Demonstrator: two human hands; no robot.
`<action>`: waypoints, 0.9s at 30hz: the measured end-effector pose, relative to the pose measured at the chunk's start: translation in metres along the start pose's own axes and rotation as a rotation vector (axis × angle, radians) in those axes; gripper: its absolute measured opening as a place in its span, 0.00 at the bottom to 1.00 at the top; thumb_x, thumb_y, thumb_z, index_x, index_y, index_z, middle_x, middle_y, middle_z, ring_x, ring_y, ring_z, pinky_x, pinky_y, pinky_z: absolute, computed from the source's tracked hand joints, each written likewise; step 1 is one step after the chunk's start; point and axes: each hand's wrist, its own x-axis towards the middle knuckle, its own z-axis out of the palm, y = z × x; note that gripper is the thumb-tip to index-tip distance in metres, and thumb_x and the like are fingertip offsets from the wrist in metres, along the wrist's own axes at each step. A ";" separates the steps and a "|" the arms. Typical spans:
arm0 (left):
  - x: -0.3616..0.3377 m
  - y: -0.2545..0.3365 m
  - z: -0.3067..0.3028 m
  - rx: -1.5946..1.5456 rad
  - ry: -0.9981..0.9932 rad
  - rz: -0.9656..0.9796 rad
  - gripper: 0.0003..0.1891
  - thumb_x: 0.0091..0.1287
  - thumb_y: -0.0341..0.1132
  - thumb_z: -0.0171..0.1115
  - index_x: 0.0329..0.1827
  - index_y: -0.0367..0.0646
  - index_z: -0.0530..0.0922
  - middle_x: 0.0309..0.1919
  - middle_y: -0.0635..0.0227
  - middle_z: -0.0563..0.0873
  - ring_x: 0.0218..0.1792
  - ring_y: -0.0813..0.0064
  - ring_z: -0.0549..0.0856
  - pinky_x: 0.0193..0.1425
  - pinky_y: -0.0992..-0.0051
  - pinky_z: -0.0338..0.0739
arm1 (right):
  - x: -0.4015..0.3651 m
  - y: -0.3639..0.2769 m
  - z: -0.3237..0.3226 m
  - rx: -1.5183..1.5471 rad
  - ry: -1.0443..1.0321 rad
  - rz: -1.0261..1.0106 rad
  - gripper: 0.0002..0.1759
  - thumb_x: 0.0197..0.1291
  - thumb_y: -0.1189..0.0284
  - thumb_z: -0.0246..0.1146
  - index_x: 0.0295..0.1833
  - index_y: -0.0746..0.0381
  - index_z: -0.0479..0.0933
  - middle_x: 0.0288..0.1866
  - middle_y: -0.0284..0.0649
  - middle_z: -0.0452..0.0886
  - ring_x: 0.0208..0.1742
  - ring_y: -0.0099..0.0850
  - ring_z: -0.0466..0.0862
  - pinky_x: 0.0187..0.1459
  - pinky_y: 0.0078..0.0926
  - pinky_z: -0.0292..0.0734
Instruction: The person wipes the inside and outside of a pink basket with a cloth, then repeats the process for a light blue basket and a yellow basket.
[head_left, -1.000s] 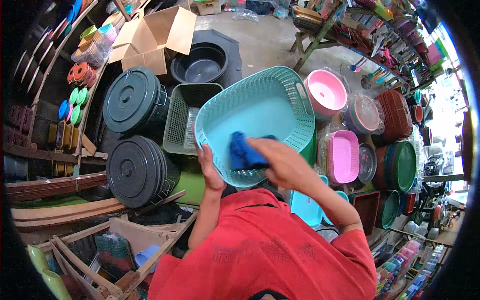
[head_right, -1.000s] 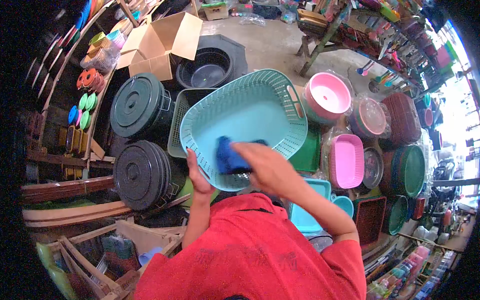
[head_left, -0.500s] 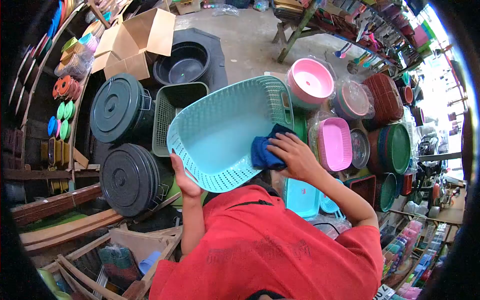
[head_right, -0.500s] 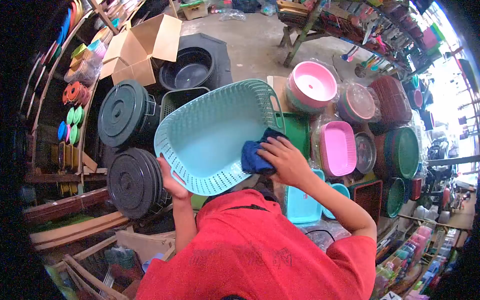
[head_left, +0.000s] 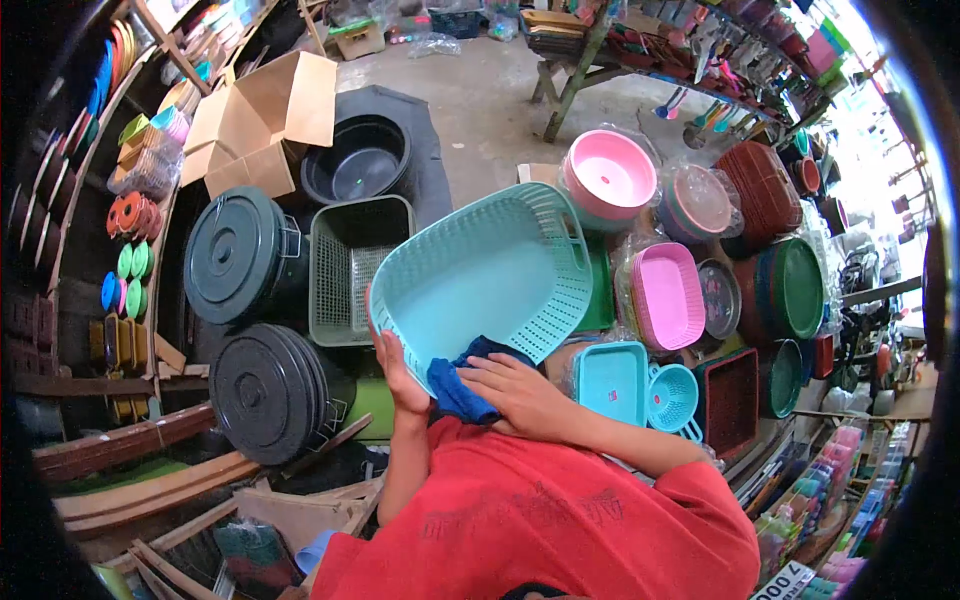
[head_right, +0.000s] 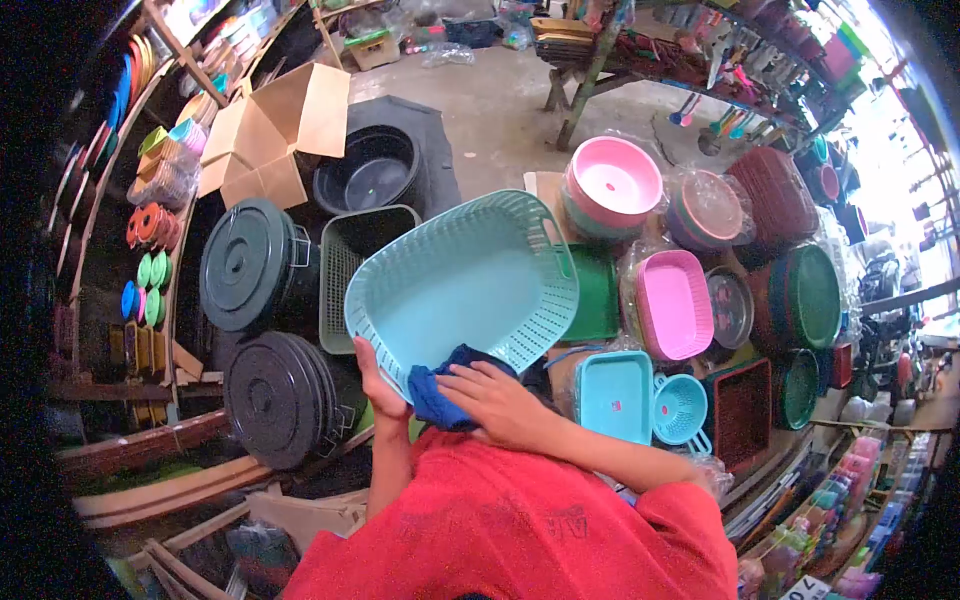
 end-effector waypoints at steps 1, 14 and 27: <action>0.002 -0.003 -0.006 -0.011 0.055 -0.002 0.37 0.84 0.62 0.47 0.81 0.38 0.67 0.69 0.58 0.81 0.67 0.60 0.82 0.75 0.60 0.74 | -0.003 0.010 -0.002 -0.066 -0.036 -0.021 0.51 0.44 0.71 0.79 0.78 0.63 0.70 0.82 0.44 0.72 0.83 0.47 0.69 0.82 0.50 0.63; 0.025 0.090 -0.015 0.093 -0.099 -0.217 0.43 0.83 0.67 0.42 0.91 0.46 0.52 0.82 0.54 0.69 0.76 0.56 0.76 0.73 0.57 0.78 | -0.044 0.072 -0.011 -0.378 0.044 -0.167 0.21 0.64 0.70 0.60 0.62 0.62 0.82 0.63 0.38 0.87 0.63 0.35 0.85 0.69 0.39 0.74; 0.004 -0.034 -0.016 -0.111 -0.047 -0.272 0.35 0.76 0.57 0.63 0.77 0.42 0.71 0.62 0.64 0.83 0.62 0.69 0.84 0.68 0.63 0.78 | 0.050 0.008 0.003 0.018 0.366 -0.112 0.33 0.53 0.71 0.73 0.65 0.69 0.75 0.62 0.54 0.82 0.60 0.56 0.84 0.62 0.46 0.81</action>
